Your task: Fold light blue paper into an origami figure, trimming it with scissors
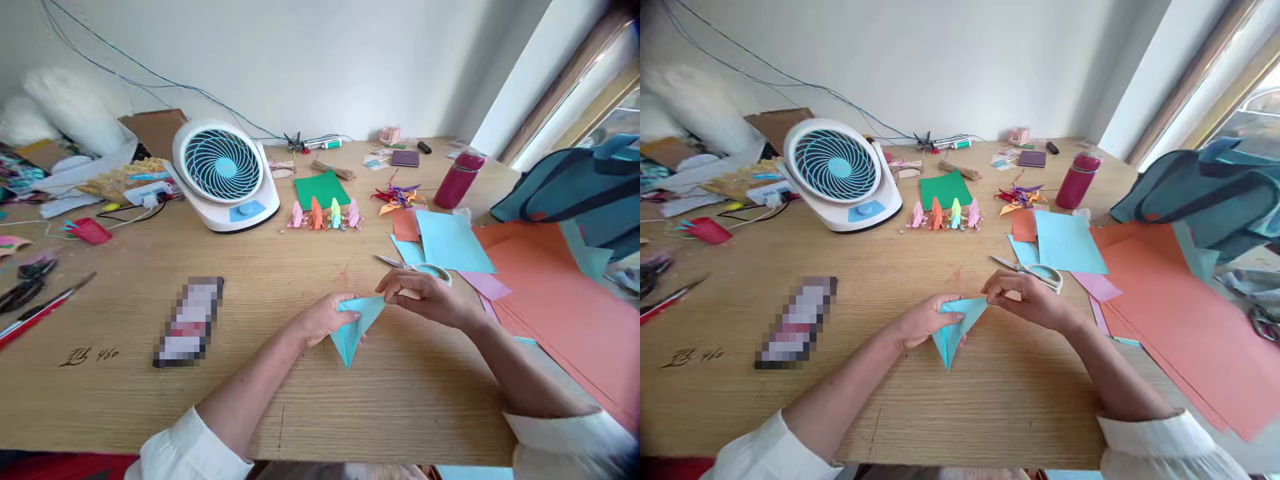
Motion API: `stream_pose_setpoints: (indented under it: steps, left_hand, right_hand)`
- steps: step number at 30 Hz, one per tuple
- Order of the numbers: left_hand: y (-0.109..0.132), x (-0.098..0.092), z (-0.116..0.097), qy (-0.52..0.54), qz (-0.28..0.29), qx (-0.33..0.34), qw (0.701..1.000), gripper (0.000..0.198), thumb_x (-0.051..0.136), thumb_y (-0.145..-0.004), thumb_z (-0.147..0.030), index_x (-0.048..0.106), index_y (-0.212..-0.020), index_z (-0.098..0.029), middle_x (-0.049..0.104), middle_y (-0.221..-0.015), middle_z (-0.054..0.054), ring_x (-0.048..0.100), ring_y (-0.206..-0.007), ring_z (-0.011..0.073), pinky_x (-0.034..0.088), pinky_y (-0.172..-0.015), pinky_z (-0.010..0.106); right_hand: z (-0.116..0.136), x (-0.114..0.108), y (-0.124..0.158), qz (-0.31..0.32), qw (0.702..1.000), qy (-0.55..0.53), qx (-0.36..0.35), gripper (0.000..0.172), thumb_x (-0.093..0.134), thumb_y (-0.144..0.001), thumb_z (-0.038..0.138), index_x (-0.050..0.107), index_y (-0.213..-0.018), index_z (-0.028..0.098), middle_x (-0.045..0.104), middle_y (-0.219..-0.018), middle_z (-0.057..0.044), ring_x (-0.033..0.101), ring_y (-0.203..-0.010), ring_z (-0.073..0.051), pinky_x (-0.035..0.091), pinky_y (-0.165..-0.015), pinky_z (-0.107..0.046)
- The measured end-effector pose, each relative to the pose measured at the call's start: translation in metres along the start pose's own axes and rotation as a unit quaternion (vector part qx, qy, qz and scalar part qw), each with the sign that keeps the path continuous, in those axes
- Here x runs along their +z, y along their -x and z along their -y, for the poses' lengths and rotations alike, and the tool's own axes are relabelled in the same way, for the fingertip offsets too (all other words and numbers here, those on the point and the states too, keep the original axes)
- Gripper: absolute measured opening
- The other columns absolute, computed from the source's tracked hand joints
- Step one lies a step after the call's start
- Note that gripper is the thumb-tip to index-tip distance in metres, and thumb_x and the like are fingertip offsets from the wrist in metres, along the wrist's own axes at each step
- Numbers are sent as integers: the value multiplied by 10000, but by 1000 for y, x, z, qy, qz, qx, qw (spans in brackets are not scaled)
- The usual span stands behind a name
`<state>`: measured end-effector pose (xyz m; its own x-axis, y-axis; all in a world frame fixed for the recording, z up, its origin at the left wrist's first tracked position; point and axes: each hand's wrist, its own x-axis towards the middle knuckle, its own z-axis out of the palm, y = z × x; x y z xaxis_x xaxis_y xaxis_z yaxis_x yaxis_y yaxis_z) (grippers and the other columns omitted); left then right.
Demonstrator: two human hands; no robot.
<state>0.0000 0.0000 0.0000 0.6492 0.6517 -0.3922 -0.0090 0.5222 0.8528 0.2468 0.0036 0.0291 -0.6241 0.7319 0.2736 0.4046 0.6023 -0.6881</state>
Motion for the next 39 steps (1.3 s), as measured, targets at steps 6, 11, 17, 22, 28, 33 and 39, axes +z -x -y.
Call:
stream_pose_setpoints:
  steps: [6,11,17,22,28,33,39]
  left_hand:
    - [-2,1,2,30,-30,9,999,345,752,-721,-195,580,-1016,-146,660,-726,5,694,-628,178,572,-609,309]
    - [-2,5,1,30,-31,8,999,346,705,-706,-126,578,-1027,-148,644,-712,1,679,-618,167,573,-634,322]
    - [1,6,4,21,-20,14,999,414,760,-721,-250,556,-1068,-154,643,-701,5,652,-617,154,546,-655,311]
    - [6,9,-1,-40,6,45,998,660,849,-665,-339,544,-1229,-180,618,-772,-14,612,-679,136,517,-696,303]
    - [7,14,-5,-226,-59,126,964,698,847,-621,-232,577,-1264,-235,639,-1048,26,593,-895,179,486,-782,296]
    - [2,14,3,-186,-64,107,975,602,736,-731,-220,501,-1285,-212,622,-811,-10,634,-679,160,520,-663,303]
    - [-1,15,5,-182,-107,152,966,435,712,-759,-244,537,-1155,-201,627,-836,-2,652,-669,152,527,-637,284]
  right_hand:
    - [-3,6,-1,-40,997,-25,55,158,519,-960,316,629,-953,203,661,-892,-46,640,-809,-165,520,-721,-300]
    - [-4,7,0,-28,996,-40,71,169,494,-970,308,617,-957,194,645,-856,-41,639,-792,-163,517,-705,-302]
    - [-4,11,0,-47,996,-44,61,161,484,-982,302,602,-951,196,632,-854,-35,629,-770,-151,506,-693,-292]
    - [-1,15,-1,-98,994,-30,37,122,524,-968,272,615,-933,199,627,-869,-35,610,-761,-146,492,-707,-300]
    - [4,17,-4,-132,991,-10,1,90,558,-955,255,612,-903,205,614,-854,-29,587,-769,-148,469,-729,-311]
    - [4,18,-3,-141,990,-11,22,125,564,-955,313,629,-926,210,611,-858,-37,563,-795,-168,448,-741,-327]
    - [-1,28,-2,-134,975,-160,79,211,590,-937,384,615,-1061,215,608,-953,-52,580,-831,-167,504,-728,-303]
